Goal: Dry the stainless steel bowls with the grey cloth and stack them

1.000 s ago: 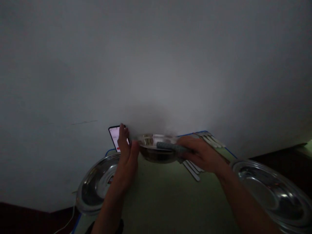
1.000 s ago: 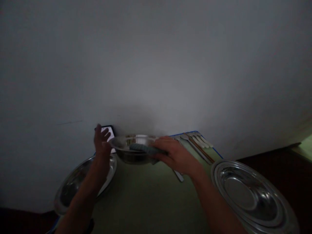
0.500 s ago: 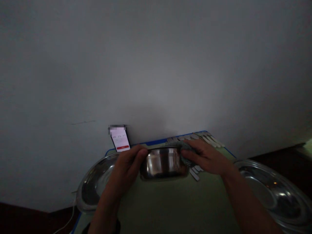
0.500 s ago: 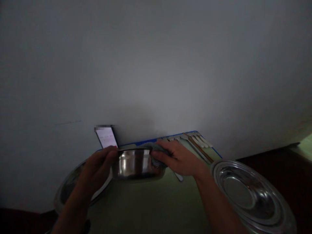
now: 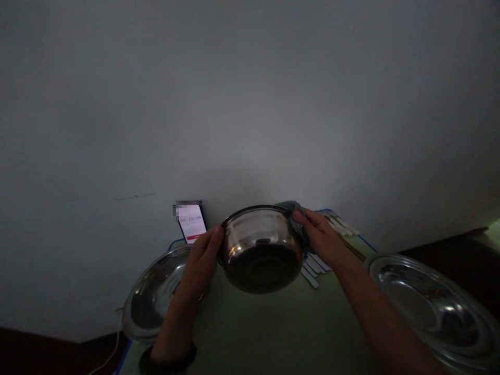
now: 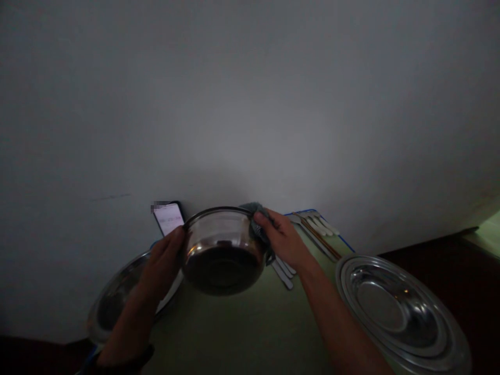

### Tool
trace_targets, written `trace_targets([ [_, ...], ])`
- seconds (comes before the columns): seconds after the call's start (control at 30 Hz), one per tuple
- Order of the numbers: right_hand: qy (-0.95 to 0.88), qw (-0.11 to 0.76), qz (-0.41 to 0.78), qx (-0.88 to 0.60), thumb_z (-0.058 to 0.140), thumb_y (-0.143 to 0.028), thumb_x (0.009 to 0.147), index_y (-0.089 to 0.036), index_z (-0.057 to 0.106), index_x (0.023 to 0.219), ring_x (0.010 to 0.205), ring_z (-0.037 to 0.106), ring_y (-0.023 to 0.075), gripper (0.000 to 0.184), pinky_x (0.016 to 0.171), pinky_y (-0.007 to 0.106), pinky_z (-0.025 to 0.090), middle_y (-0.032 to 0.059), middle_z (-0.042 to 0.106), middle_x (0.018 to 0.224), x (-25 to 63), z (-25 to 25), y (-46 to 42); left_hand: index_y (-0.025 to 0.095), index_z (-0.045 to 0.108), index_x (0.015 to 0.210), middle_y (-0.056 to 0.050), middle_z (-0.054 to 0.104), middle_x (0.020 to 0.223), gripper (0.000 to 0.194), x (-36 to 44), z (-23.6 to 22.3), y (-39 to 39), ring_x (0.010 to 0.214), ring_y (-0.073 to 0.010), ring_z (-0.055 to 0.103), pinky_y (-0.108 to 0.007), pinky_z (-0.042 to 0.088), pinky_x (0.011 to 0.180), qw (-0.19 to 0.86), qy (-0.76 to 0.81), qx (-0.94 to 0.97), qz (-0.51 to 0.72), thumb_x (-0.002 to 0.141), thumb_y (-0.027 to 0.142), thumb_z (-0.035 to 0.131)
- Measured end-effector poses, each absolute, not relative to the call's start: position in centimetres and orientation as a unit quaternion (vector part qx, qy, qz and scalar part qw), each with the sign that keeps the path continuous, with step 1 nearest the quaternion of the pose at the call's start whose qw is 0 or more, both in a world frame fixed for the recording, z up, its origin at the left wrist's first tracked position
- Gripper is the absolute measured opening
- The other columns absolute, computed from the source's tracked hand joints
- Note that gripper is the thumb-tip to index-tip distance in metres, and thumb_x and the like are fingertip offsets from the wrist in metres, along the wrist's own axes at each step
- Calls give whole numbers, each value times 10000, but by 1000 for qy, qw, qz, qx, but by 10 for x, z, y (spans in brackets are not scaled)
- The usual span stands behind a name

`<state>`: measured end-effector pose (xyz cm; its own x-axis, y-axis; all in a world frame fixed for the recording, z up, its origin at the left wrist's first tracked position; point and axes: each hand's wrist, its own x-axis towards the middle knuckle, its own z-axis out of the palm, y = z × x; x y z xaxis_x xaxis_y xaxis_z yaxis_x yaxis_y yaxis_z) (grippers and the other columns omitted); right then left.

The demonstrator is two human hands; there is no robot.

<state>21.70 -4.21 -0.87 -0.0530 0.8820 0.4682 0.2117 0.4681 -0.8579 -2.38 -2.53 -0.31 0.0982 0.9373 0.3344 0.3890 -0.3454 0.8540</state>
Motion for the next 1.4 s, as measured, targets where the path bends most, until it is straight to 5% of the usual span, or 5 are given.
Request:
trace_targets([
  [0.3,-772,379,270,-433,438,-448,939,-185,578,726,594,463,111,367,562,240,379,-19,546,647,217,6,-56,202,519,635,20,553,589,433,-8,9,-43,563,-137,482,-246,365,521,326,460,763,315,892,529,399],
  [0.57,-624,585,322,-405,441,-530,911,-211,627,871,799,580,169,371,704,267,460,5,637,782,211,-7,-41,213,568,686,6,589,677,372,-16,-5,-27,675,-162,531,-262,469,637,352,508,589,520,810,557,496],
  [0.83,-744,421,279,-437,442,-474,929,-182,597,745,622,498,121,378,586,242,402,-13,572,665,213,3,-55,209,561,683,22,553,633,379,-15,5,-40,609,-142,503,-241,415,564,358,450,740,349,874,519,456],
  [1.07,-645,563,290,-428,419,-503,934,-198,629,883,749,567,154,373,668,266,454,2,630,776,216,-5,-46,188,633,776,-36,672,799,433,-25,-8,-28,773,-195,582,-300,469,697,354,503,643,456,861,568,445],
  [1.4,-772,354,227,-476,430,-428,951,-197,608,903,735,600,154,296,631,272,421,32,674,809,194,-1,-56,223,625,680,-4,674,684,316,-4,15,-44,662,-179,590,-263,433,619,348,433,777,296,874,427,482],
])
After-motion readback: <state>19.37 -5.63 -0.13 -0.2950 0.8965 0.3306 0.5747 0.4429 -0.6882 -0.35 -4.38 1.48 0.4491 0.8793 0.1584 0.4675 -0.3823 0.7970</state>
